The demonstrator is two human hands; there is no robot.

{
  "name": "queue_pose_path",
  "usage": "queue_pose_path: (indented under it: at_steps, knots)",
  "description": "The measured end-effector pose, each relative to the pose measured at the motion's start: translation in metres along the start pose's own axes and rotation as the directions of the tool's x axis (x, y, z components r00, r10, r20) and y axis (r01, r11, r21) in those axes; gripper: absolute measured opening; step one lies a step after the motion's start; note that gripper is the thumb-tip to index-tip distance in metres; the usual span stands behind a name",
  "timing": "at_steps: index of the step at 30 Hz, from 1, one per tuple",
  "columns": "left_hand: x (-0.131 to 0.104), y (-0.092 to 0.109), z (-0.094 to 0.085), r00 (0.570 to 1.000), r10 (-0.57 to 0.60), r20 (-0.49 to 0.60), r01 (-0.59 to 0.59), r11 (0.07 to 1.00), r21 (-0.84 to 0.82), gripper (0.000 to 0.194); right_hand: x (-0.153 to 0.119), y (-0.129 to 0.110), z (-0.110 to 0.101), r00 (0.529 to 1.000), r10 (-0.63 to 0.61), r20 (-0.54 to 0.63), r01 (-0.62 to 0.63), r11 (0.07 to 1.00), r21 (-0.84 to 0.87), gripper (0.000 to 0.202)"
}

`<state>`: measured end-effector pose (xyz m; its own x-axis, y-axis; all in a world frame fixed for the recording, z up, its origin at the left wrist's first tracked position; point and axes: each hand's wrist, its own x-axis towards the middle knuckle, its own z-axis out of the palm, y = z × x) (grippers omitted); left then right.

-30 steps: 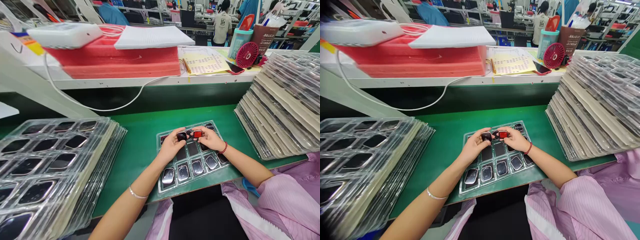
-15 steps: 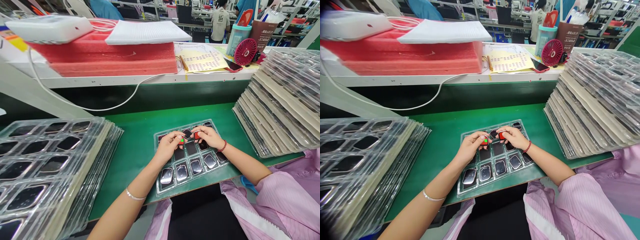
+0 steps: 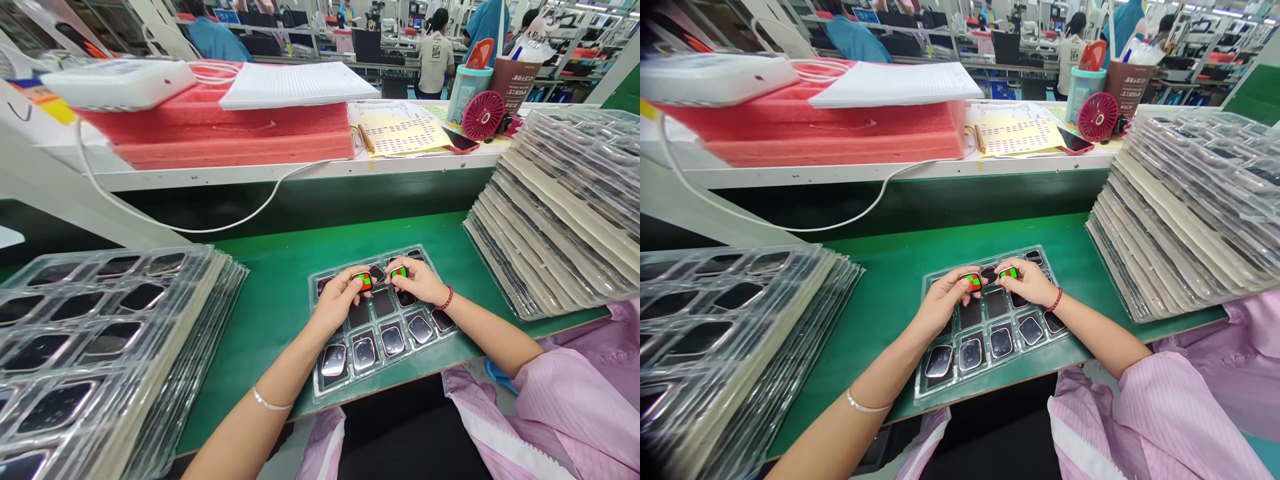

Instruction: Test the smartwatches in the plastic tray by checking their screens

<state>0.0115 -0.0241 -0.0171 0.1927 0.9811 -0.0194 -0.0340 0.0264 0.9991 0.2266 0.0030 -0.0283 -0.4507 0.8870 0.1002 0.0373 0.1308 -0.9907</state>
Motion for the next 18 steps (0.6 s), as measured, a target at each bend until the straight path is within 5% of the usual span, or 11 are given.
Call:
queue_pose_path:
  at_steps: [18]
  knots:
    - [-0.0013, 0.0018, 0.0015, 0.999, 0.036, 0.036, -0.037, 0.999, 0.023, 0.046, -0.0008, 0.0043, 0.0009, 0.999, -0.008, 0.052, 0.009, 1.0, -0.007, 0.044]
